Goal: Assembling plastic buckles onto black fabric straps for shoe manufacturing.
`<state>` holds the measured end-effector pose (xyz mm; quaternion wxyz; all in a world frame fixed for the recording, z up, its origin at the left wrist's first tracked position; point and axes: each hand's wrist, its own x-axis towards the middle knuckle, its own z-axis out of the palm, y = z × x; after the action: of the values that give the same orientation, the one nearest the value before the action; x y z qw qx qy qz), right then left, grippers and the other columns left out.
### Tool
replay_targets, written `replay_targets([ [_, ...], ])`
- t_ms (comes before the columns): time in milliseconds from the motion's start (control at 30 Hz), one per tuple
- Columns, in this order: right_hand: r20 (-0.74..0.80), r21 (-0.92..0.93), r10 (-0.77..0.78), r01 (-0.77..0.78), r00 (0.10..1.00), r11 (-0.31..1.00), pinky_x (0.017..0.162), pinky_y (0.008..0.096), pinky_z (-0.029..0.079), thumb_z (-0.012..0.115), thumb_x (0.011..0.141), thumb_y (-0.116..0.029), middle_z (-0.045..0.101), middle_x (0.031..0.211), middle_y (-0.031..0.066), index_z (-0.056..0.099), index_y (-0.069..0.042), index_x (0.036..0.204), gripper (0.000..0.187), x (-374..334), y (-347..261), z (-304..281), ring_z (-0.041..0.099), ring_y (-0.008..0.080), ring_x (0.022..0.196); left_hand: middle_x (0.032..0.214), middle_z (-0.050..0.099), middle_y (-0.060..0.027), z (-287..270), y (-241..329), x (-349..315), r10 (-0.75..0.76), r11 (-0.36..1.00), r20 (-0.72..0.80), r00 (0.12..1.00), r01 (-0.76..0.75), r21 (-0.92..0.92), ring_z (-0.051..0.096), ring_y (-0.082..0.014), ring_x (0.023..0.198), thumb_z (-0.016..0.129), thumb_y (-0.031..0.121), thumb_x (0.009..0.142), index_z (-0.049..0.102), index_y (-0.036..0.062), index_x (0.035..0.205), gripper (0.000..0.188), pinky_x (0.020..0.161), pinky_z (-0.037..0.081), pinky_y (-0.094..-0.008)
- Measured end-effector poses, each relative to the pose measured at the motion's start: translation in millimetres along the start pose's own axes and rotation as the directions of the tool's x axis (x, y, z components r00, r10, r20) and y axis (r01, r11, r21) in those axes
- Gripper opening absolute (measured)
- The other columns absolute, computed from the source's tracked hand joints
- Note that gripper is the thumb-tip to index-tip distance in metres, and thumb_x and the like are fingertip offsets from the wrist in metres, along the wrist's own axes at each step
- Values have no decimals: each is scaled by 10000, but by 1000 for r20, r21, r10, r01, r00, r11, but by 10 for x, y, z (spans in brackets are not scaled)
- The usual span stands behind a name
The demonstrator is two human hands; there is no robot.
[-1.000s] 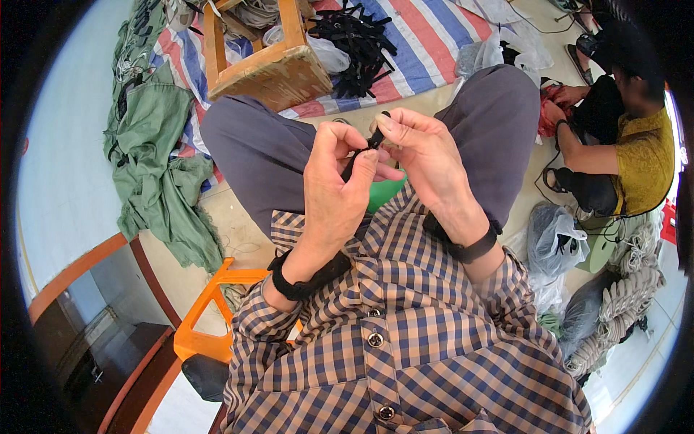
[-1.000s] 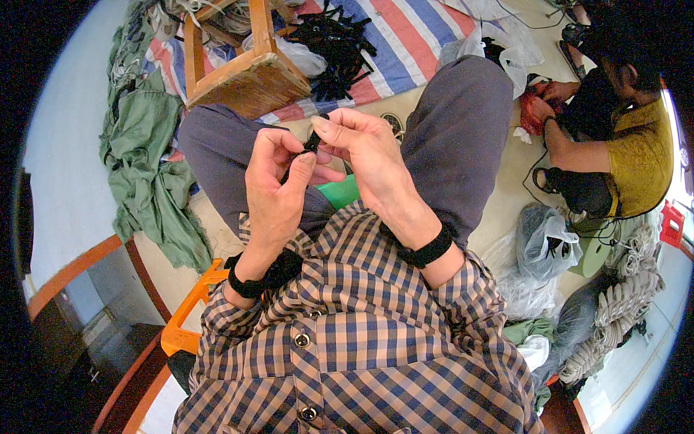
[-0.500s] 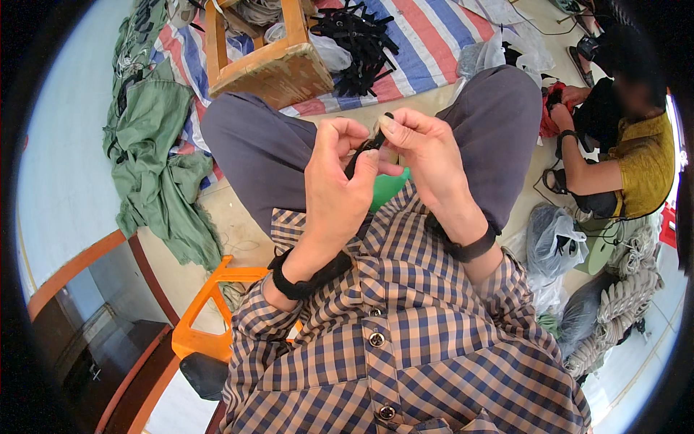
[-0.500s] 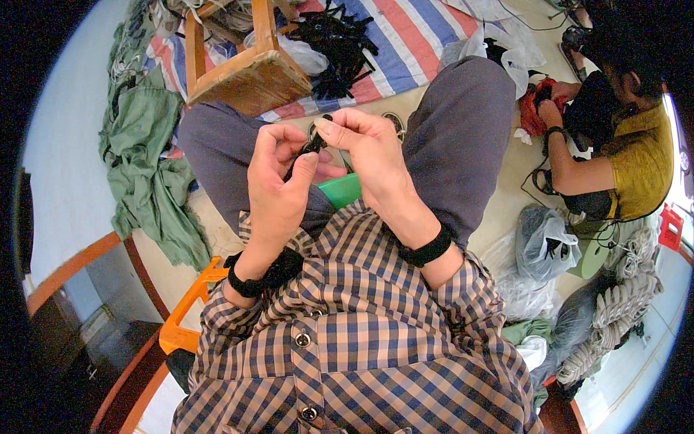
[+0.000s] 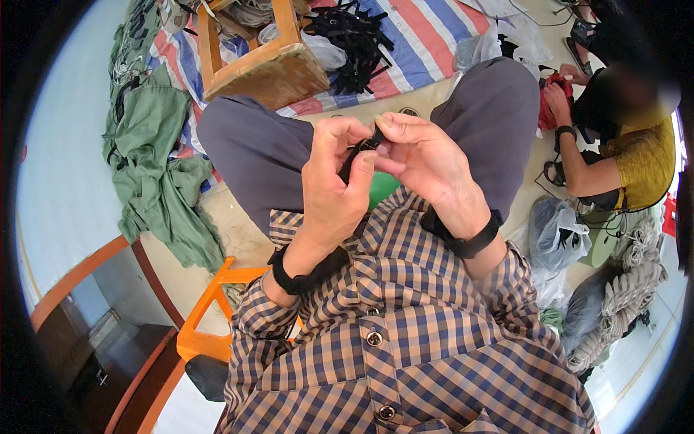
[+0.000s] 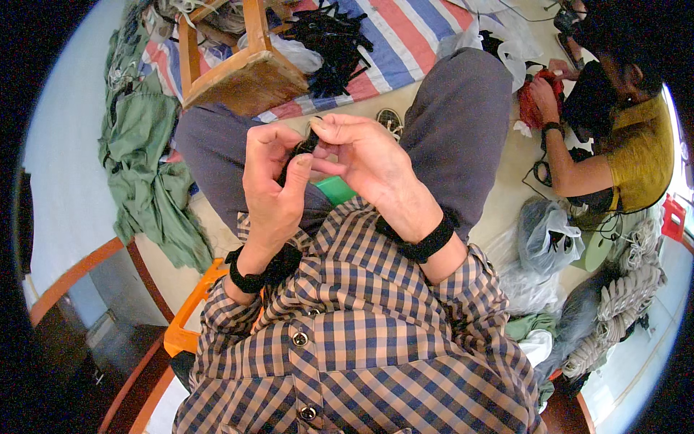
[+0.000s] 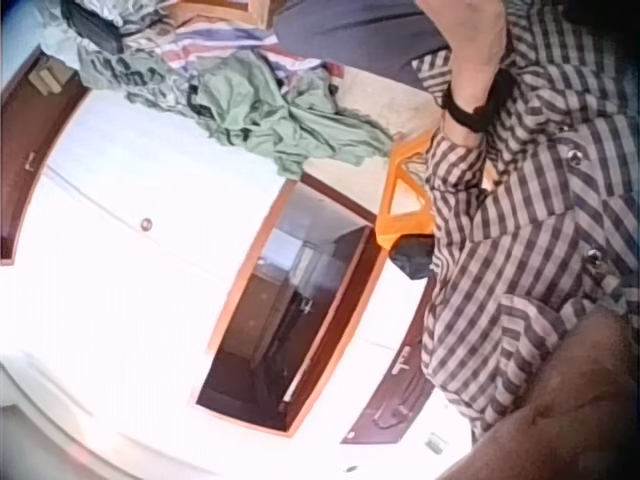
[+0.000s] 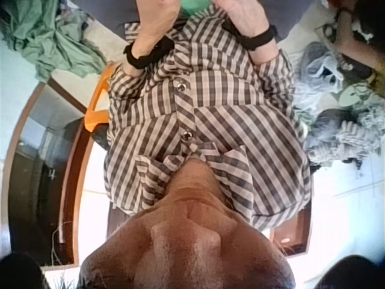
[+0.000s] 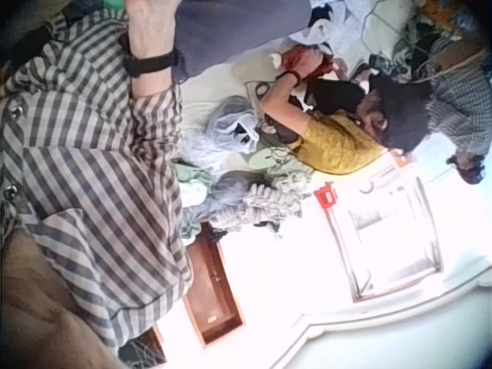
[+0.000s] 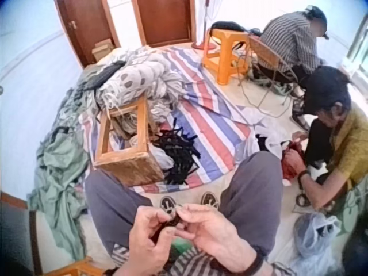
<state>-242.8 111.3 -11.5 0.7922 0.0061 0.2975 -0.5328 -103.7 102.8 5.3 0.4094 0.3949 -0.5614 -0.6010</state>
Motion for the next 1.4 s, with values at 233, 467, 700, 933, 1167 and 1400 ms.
replay_targets([
  [233, 36, -118, -117, 120, 992, 986, 562, 190, 365, 588, 827, -105, 485, 703, -24, 558, -47, 761, 93, 57, -5, 13, 443, 70, 635, 850, 520, -67, -20, -4, 51, 66, 984, 63, 996, -75, 162, 643, -159, 735, 477, -36, 863, 445, 6, 914, 74, 666, 442, -217],
  [467, -8, -202, -169, 164, 986, 966, 539, 193, 362, 593, 827, -103, 480, 680, -25, 560, -43, 739, 111, 53, 5, 67, 442, 70, 614, 844, 499, -44, -62, -47, 54, 0, 999, 53, 999, -3, 45, 632, -148, 752, 480, -4, 873, 411, 26, 898, 79, 679, 428, -214],
  [700, 2, -197, -165, 162, 986, 967, 539, 193, 366, 605, 824, -120, 494, 686, -18, 571, -39, 752, 113, 37, -8, 75, 454, 73, 614, 849, 513, -62, -39, -11, 55, -27, 998, 53, 998, 30, -52, 632, -155, 757, 477, -6, 873, 408, 25, 903, 82, 697, 436, -221],
  [933, 33, -315, -306, 301, 951, 900, 594, 189, 402, 608, 824, -101, 567, 766, 5, 610, -38, 810, 65, 83, -7, 36, 499, 62, 677, 872, 540, -93, 17, 61, 71, -99, 987, 9, 995, 99, -123, 644, -196, 721, 481, 7, 873, 407, 15, 910, 84, 627, 486, -243],
  [1167, 324, -526, -548, 629, 771, 573, 807, 256, 423, 606, 796, -38, 589, 968, 77, 638, -1, 871, 89, 68, -52, 8, 536, 119, 899, 876, 591, -117, -71, 252, 51, -264, 899, 149, 953, 299, -320, 644, -229, 659, 500, 98, 879, 450, -1, 1128, 273, 614, 531, -280],
  [1400, 425, -564, -510, 660, 748, 497, 803, 271, 434, 626, 748, -4, 570, 1012, 116, 659, 12, 845, 103, -20, -103, 51, 537, 165, 939, 898, 604, -82, -179, 275, 11, -363, 739, 271, 892, 452, -499, 617, -141, 763, 570, 153, 863, 503, 8, 1091, 279, 633, 541, -269],
])
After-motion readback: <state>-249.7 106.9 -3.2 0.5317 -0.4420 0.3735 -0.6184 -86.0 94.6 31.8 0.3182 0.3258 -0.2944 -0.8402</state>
